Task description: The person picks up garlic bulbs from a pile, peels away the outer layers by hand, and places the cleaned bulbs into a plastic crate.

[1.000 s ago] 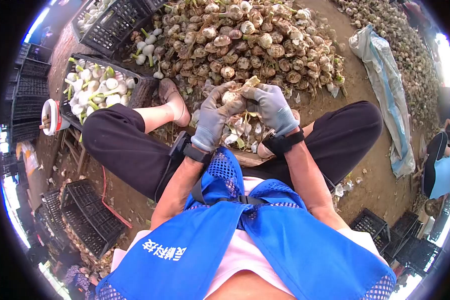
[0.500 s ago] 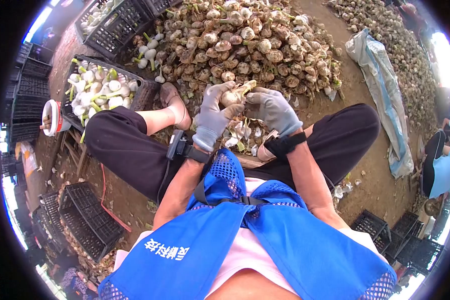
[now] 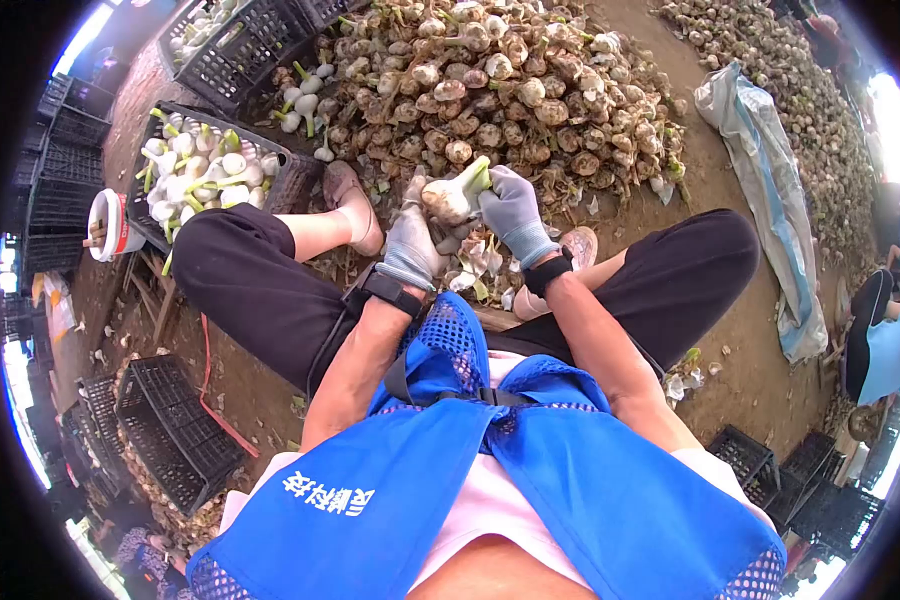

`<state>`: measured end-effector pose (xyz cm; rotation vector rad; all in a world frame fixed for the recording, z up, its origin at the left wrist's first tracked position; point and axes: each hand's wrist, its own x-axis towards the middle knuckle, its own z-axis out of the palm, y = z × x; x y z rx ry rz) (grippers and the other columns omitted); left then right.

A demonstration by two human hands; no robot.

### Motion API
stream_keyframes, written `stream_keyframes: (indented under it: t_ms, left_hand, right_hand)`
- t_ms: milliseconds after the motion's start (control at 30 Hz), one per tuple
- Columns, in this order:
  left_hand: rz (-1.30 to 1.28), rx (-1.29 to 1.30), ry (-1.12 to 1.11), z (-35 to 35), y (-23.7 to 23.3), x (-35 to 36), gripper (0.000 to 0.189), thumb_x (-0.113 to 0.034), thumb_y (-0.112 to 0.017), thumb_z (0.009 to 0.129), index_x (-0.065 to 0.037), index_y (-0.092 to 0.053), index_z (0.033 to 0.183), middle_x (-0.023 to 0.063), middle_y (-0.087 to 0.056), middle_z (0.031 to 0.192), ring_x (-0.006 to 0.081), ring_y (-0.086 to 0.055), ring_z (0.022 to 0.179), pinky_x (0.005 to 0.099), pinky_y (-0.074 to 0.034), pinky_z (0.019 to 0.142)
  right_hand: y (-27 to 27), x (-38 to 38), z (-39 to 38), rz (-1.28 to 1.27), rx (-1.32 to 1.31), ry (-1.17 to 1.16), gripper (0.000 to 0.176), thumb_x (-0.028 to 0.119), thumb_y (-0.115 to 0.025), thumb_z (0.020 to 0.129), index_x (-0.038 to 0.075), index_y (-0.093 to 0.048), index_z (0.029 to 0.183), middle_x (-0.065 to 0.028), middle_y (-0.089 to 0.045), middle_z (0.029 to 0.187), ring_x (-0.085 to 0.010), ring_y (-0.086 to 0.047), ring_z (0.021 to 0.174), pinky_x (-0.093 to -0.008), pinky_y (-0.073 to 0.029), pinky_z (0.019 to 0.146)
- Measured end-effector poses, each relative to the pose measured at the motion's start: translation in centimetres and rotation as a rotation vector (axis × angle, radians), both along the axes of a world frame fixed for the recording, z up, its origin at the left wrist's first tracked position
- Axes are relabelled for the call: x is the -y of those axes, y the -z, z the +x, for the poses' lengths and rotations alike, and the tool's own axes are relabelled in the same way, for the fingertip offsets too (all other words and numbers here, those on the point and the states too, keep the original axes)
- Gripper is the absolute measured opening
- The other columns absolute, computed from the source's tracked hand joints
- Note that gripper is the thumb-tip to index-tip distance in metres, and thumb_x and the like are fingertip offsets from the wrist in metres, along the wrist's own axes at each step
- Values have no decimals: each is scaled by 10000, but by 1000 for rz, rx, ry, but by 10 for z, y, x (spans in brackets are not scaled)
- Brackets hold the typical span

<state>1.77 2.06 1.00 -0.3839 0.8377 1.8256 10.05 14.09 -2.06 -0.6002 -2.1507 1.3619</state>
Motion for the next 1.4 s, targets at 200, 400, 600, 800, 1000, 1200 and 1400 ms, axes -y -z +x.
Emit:
stream_keyframes:
  t_ms: [200,400,600,800,1000,1200,1400]
  left_hand:
    - [-69,-220,201,-9,7,8,480,-561,-427,838,-144,-568,1028,40,-618,805,163,-577,557,242,-465,393]
    - [-44,-1102,124,13,-20,-1,483,-334,-584,841,-35,-425,1186,70,-493,1081,95,-506,908,223,-450,752]
    - [476,-247,474,-30,11,22,556,-534,-342,876,-43,-550,1033,56,-581,833,135,-565,690,230,-465,551]
    - [-32,-832,42,-17,14,0,341,-312,-438,905,-19,-529,1054,48,-583,863,110,-565,726,215,-471,595]
    - [-148,-964,154,6,-15,1,196,-137,-544,870,-7,-551,1016,47,-592,850,81,-541,713,227,-465,623]
    - [186,-704,16,-9,-13,3,235,-198,-566,850,11,-596,953,92,-612,939,189,-579,883,321,-476,795]
    - [520,-155,83,-14,1,7,249,-237,-564,834,1,-607,896,155,-602,989,284,-552,991,440,-438,879]
  right_hand:
    - [-54,1,19,-1160,-78,-162,160,-7,-552,732,36,-640,860,-40,-623,814,-117,-599,775,-271,-513,666]
    - [-12,-9,21,-221,-78,-346,203,-29,-636,609,34,-662,800,-113,-658,832,-191,-634,764,-278,-498,703]
    - [-80,-6,24,-664,231,-315,154,6,-572,715,-32,-650,843,-46,-632,725,-99,-579,651,-231,-479,579]
    - [-53,-8,29,-694,148,-218,175,14,-568,724,-31,-641,877,-43,-634,762,-96,-562,632,-223,-457,584]
    - [-53,19,23,-90,111,-354,161,-19,-544,710,50,-642,818,-106,-577,808,-225,-541,782,-275,-440,728]
    - [-48,-31,29,121,163,-143,87,-14,-582,725,0,-605,808,-105,-537,798,-224,-544,762,-292,-443,693]
    - [-7,-19,12,466,806,-213,147,192,-572,752,91,-657,818,-153,-592,852,-298,-594,851,-387,-487,759]
